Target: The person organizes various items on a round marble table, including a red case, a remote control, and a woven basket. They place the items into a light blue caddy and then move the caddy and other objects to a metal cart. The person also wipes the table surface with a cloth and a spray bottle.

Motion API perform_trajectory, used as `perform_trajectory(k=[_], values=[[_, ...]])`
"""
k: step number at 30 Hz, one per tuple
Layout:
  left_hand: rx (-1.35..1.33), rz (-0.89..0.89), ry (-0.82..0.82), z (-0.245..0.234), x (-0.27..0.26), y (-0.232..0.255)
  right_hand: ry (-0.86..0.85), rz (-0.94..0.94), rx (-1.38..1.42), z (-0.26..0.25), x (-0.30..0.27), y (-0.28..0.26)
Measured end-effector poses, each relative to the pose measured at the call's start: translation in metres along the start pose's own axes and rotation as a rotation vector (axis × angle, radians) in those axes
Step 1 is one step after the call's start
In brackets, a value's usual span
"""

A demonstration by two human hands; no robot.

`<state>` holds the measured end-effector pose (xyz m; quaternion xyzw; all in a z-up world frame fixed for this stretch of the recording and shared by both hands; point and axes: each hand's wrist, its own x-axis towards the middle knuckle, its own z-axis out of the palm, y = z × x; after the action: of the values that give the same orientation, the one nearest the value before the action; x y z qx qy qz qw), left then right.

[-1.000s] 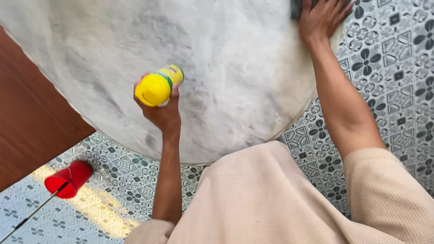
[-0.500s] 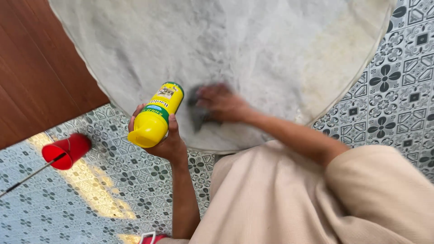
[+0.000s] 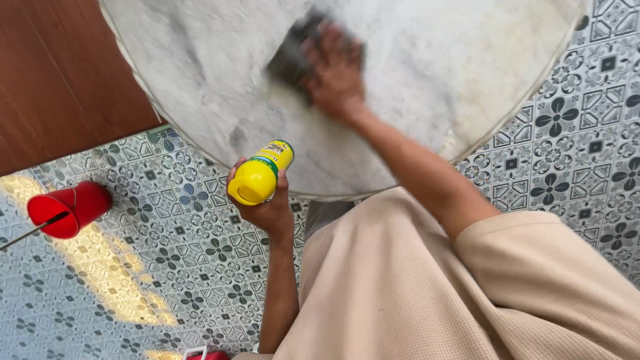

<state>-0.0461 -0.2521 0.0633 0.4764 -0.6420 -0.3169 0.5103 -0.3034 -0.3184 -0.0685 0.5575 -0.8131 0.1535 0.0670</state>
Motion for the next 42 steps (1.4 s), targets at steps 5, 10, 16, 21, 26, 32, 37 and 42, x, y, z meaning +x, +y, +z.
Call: perform_trajectory(k=[5, 10, 16, 21, 26, 32, 37, 42], values=[[-0.05, 0.078, 0.118, -0.003, -0.01, -0.016, 0.123, -0.394, 0.248, -0.018, -0.116, -0.073], [-0.138, 0.071, 0.168, -0.019, -0.03, -0.033, -0.041, -0.109, -0.007, -0.072, -0.161, 0.07], [-0.055, 0.101, 0.077, -0.044, -0.08, -0.038, 0.081, 0.427, -0.215, -0.072, -0.164, 0.25], [-0.057, 0.162, 0.046, -0.067, -0.134, -0.022, 0.065, 0.628, -0.3, -0.05, -0.215, 0.171], [-0.051, 0.113, 0.007, -0.091, -0.176, -0.026, 0.107, 0.121, -0.033, -0.015, -0.273, 0.011], [-0.015, 0.105, 0.083, -0.131, -0.19, -0.015, -0.251, -0.073, 0.057, -0.036, -0.268, -0.032], [-0.068, -0.04, 0.188, -0.158, -0.177, -0.04, -0.151, -0.047, 0.01, -0.026, -0.257, -0.049], [-0.011, -0.195, 0.268, -0.164, -0.137, -0.082, -0.1, -0.134, -0.015, 0.003, -0.196, -0.119]])
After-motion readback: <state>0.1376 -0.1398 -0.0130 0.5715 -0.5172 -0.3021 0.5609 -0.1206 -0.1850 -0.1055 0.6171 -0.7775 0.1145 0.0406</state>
